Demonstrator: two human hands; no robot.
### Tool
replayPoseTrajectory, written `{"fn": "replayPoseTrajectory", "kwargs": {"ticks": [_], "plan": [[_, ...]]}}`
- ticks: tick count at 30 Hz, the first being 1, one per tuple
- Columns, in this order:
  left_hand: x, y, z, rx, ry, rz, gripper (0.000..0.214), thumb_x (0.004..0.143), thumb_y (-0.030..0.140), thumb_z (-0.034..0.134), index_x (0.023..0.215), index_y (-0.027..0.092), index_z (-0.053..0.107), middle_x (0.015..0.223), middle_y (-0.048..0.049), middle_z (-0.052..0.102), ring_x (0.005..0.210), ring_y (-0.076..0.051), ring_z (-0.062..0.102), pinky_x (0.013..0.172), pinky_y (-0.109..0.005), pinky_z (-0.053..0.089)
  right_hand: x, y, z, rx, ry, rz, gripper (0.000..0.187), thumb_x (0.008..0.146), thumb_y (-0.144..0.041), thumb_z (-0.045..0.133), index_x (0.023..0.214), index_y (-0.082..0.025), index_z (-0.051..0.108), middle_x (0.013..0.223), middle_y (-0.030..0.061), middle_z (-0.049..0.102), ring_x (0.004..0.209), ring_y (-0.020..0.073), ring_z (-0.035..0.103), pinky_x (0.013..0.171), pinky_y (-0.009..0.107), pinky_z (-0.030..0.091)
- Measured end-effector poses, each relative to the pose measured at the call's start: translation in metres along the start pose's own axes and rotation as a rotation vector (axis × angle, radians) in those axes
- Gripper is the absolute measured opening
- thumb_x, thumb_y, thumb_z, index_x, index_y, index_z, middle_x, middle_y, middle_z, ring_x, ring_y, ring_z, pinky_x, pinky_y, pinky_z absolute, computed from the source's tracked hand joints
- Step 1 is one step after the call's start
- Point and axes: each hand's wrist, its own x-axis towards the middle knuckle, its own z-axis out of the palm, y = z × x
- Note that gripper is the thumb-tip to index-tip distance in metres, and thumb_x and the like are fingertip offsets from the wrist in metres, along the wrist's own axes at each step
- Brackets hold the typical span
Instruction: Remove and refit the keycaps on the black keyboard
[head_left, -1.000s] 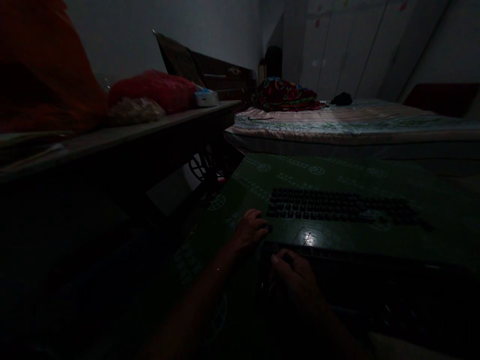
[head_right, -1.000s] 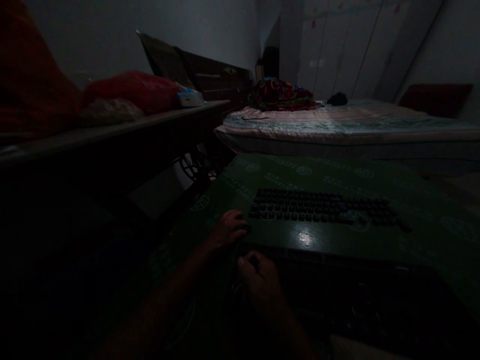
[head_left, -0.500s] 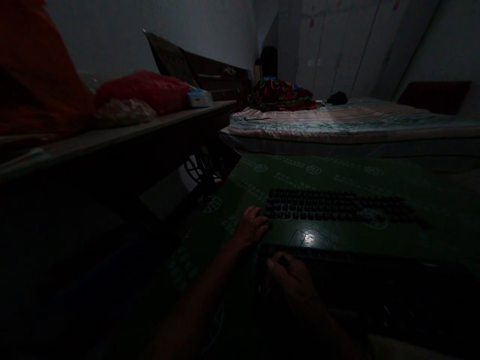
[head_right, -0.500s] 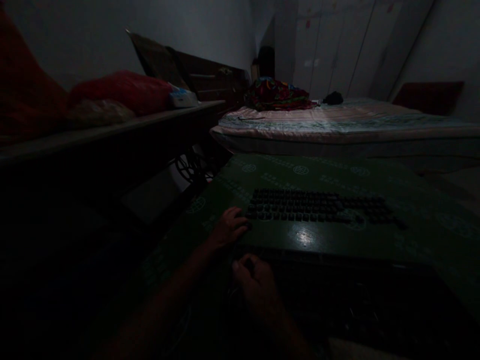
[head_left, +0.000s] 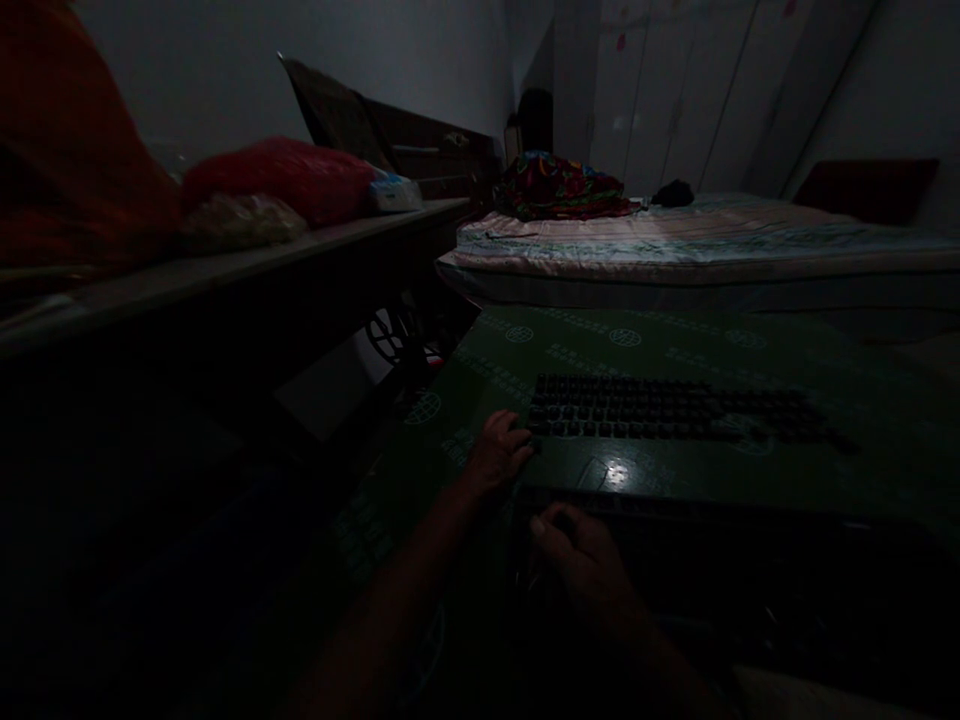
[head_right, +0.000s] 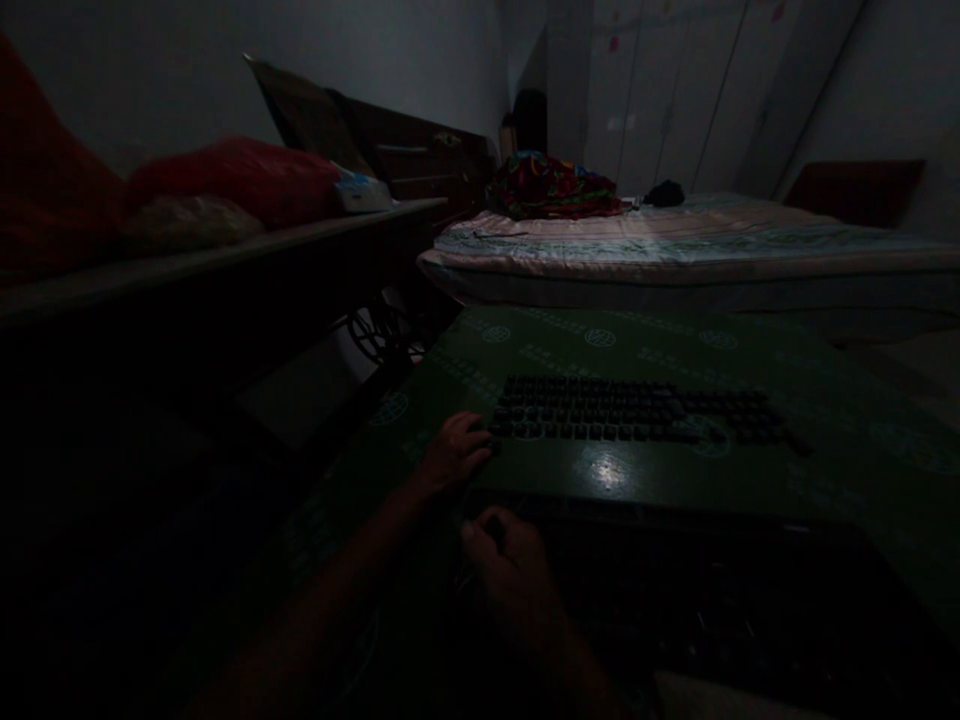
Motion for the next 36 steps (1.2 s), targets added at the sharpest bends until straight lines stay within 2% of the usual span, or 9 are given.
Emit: {"fn": "replayPoseTrajectory", "kwargs": {"ticks": [13, 24, 36], "plan": [[-0.0002, 0.0052, -0.003, -0.01, 0.035, -0.003, 0.019, 0.075, 0.022, 0.062, 0.093, 0.016, 0.067, 0.109, -0.0122, 0.058, 0.11, -0.027, 0.05, 0.094, -0.048, 0.043, 0.0001, 0.0027, -0.0006, -0.02, -0.017, 0.001, 0.034, 0.076, -0.048, 0.054, 0.068, -0.016, 0.051, 0.056, -0.0035, 0.048, 0.049, 0.0075, 0.044, 0.045, 0.018, 0.035], [0.0005, 0.0049, -0.0001, -0.025, 0.074, -0.017, 0.017, 0.076, 0.023, 0.06, 0.091, 0.019, 0.066, 0.107, -0.0091, 0.058, 0.108, -0.026, 0.05, 0.094, -0.047, 0.043, 0.0005, 0.0008, -0.0011, -0.041, -0.029, -0.003, 0.035, 0.077, -0.049, 0.053, 0.069, -0.016, 0.052, 0.059, -0.0026, 0.049, 0.051, 0.0085, 0.046, 0.047, 0.019, 0.037], [-0.0001, 0.008, -0.0041, -0.082, 0.05, -0.049, 0.023, 0.073, 0.021, 0.062, 0.096, 0.016, 0.065, 0.108, -0.0116, 0.059, 0.109, -0.027, 0.051, 0.097, -0.048, 0.04, 0.001, 0.001, -0.0006, -0.015, -0.022, -0.01, 0.033, 0.075, -0.048, 0.055, 0.068, -0.016, 0.052, 0.058, -0.0029, 0.049, 0.051, 0.0084, 0.046, 0.048, 0.019, 0.037]]}}
